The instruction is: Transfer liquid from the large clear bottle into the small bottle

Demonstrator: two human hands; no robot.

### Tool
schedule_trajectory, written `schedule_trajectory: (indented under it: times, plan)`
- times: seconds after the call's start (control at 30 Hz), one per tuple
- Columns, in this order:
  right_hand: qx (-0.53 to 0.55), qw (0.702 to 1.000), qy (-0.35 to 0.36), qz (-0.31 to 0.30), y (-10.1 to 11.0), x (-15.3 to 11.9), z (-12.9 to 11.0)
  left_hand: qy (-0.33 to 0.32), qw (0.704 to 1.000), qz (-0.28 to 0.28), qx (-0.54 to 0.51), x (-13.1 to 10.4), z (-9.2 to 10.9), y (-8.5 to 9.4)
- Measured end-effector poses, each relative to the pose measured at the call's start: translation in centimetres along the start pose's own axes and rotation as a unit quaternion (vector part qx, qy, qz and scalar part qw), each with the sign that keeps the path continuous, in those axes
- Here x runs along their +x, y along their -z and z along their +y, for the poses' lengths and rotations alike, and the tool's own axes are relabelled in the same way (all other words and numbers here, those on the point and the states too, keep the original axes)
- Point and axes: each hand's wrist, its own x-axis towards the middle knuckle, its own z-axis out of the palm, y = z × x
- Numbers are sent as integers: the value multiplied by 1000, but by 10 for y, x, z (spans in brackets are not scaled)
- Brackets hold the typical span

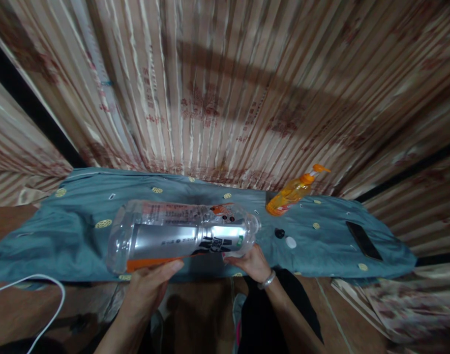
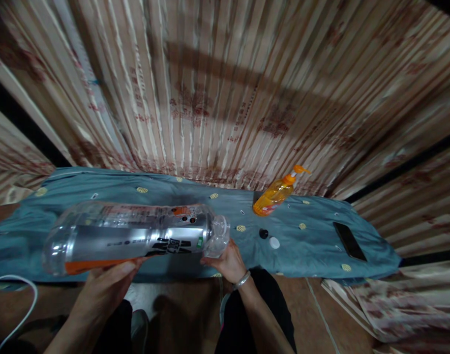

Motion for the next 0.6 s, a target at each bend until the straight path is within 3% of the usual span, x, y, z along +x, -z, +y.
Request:
schedule_trajectory:
  times: [0.3, 0.6]
  plan:
    - [-32, 999, -1, 29, -4, 0, 7, -20, 996, -34, -79, -1, 6, -6]
    - [-35, 999, 5, 28, -2, 1, 2, -11, 998, -21, -63, -5, 5, -5]
